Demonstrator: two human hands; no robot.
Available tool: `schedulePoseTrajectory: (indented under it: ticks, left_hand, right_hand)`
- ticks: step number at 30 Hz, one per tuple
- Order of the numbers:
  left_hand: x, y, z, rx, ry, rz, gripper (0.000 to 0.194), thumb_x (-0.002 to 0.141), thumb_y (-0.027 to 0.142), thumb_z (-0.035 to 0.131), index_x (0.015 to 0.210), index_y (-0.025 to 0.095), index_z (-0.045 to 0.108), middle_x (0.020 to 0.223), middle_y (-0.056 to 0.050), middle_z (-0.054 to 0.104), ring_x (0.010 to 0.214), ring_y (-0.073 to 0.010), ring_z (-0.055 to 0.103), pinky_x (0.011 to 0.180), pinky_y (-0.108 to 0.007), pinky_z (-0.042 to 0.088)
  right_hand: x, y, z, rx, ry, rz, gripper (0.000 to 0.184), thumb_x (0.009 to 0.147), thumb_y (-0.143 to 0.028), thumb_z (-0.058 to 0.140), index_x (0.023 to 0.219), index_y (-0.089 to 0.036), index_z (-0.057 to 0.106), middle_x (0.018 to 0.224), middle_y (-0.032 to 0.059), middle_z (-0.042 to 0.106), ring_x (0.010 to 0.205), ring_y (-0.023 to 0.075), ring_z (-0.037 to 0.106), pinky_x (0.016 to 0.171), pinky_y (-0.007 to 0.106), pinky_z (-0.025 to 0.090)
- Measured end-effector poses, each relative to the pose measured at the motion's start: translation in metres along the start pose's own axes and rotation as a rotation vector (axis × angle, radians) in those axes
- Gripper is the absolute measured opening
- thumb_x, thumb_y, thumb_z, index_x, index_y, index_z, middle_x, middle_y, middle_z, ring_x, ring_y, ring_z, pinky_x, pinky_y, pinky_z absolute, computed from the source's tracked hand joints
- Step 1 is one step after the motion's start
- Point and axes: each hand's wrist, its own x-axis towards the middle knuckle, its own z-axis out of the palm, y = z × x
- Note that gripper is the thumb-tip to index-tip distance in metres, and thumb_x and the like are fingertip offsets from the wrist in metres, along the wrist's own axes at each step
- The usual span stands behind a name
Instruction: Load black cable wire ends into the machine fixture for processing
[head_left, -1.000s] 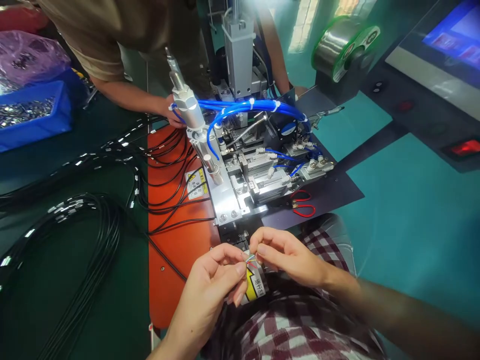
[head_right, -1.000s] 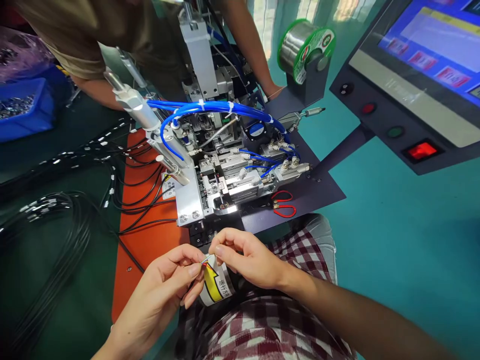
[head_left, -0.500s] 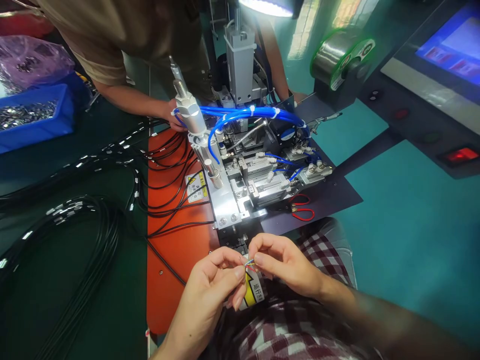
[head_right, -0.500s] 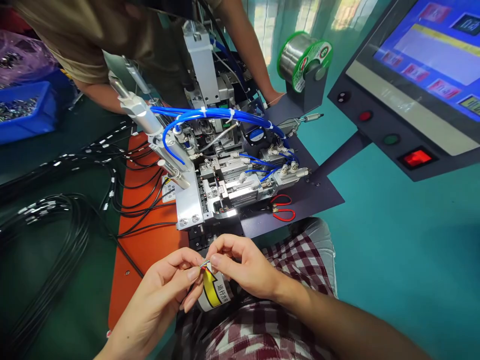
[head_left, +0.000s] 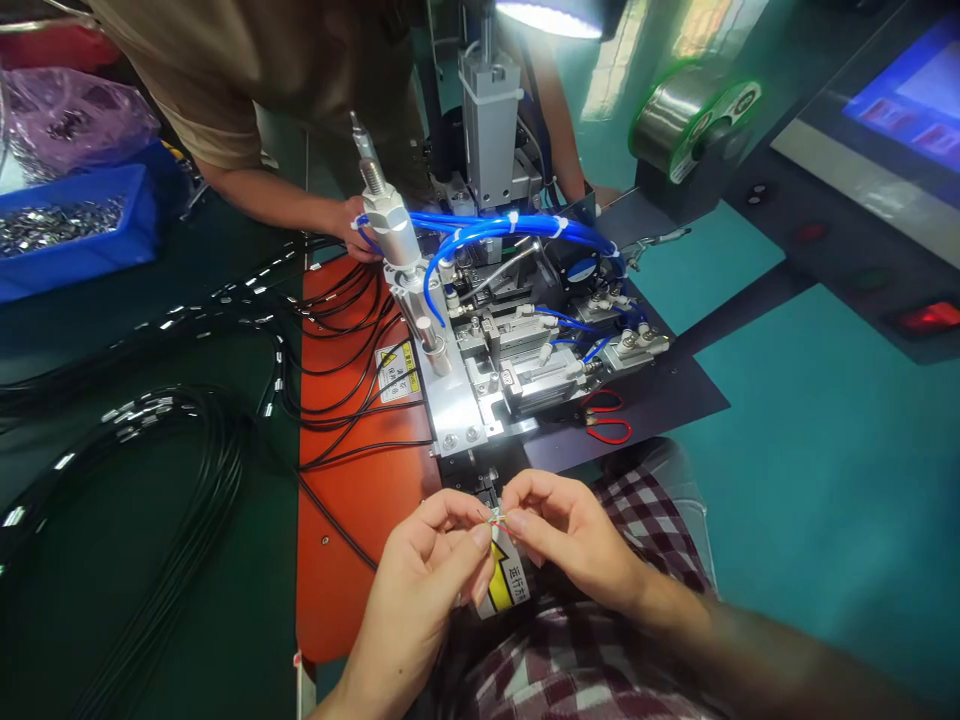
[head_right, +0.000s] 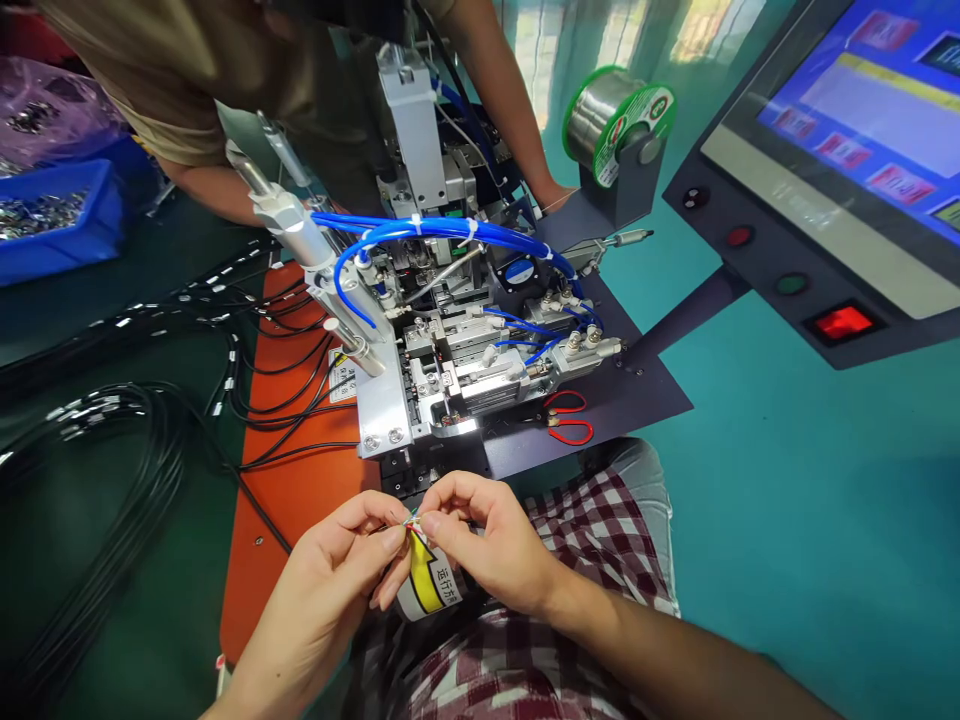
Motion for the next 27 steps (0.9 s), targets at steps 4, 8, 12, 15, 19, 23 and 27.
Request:
schedulePoseTrajectory:
  ticks: [4,8,12,15,19,23,27]
  left_hand:
    - [0.0,-0.004,-0.001,0.037,0.016,0.005,0.023,0.081,0.035,0.068,0.085,0.016,0.057,0.048,0.007,0.049,0.046,-0.0049,0.038,0.048,-0.017,0.029]
    - [0.0,-0.007,-0.003,0.064,0.027,0.002,0.023,0.082,0.036,0.067,0.085,0.016,0.056,0.047,0.007,0.048,0.045,-0.005,0.037,0.047,-0.017,0.027]
    - [0.002,-0.009,-0.003,0.102,0.038,0.014,0.023,0.082,0.036,0.066,0.085,0.016,0.056,0.047,0.007,0.048,0.046,-0.0053,0.038,0.047,-0.017,0.027]
    - [0.002,-0.01,-0.002,0.099,0.045,0.019,0.022,0.082,0.036,0.067,0.085,0.016,0.056,0.048,0.007,0.049,0.046,-0.0056,0.039,0.047,-0.017,0.028]
    - [0.0,-0.01,-0.001,0.055,0.057,0.026,0.021,0.082,0.034,0.068,0.084,0.016,0.058,0.048,0.007,0.049,0.046,-0.0051,0.039,0.049,-0.017,0.029]
    - [-0.001,-0.013,-0.001,0.05,0.065,0.02,0.019,0.082,0.033,0.067,0.083,0.016,0.059,0.048,0.007,0.048,0.046,-0.0048,0.037,0.049,-0.016,0.029]
    - [-0.002,-0.014,-0.001,0.085,0.096,0.018,0.02,0.081,0.033,0.068,0.079,0.016,0.058,0.047,0.007,0.047,0.045,-0.0049,0.037,0.047,-0.016,0.027]
  right_hand:
    - [-0.001,-0.003,-0.001,-0.029,0.027,0.008,0.024,0.082,-0.037,0.062,0.076,-0.015,0.056,0.06,-0.0039,0.048,0.05,0.0071,0.04,0.048,0.02,0.033]
    - [-0.004,-0.006,-0.001,-0.095,0.089,-0.023,0.02,0.081,-0.034,0.061,0.076,-0.015,0.056,0.061,-0.0028,0.05,0.052,0.0084,0.042,0.049,0.021,0.034]
    - [-0.004,-0.008,0.003,-0.21,0.122,-0.026,0.017,0.078,-0.03,0.061,0.073,-0.014,0.056,0.059,-0.0027,0.049,0.053,0.0091,0.041,0.05,0.022,0.032]
    - [-0.002,-0.008,0.006,-0.206,0.13,-0.017,0.017,0.078,-0.03,0.061,0.071,-0.015,0.055,0.059,-0.0031,0.047,0.052,0.0091,0.04,0.049,0.023,0.031]
    - [-0.005,-0.002,0.01,-0.09,0.119,0.005,0.02,0.08,-0.032,0.06,0.072,-0.016,0.052,0.056,-0.0061,0.042,0.049,0.0076,0.035,0.047,0.022,0.028]
    - [-0.011,0.006,0.012,0.021,0.102,0.043,0.024,0.083,-0.038,0.059,0.074,-0.017,0.05,0.053,-0.0077,0.041,0.047,0.007,0.034,0.046,0.021,0.028]
    - [-0.01,0.003,0.005,-0.052,0.089,0.068,0.024,0.081,-0.037,0.061,0.073,-0.016,0.052,0.054,-0.0064,0.043,0.048,0.0076,0.037,0.047,0.022,0.029]
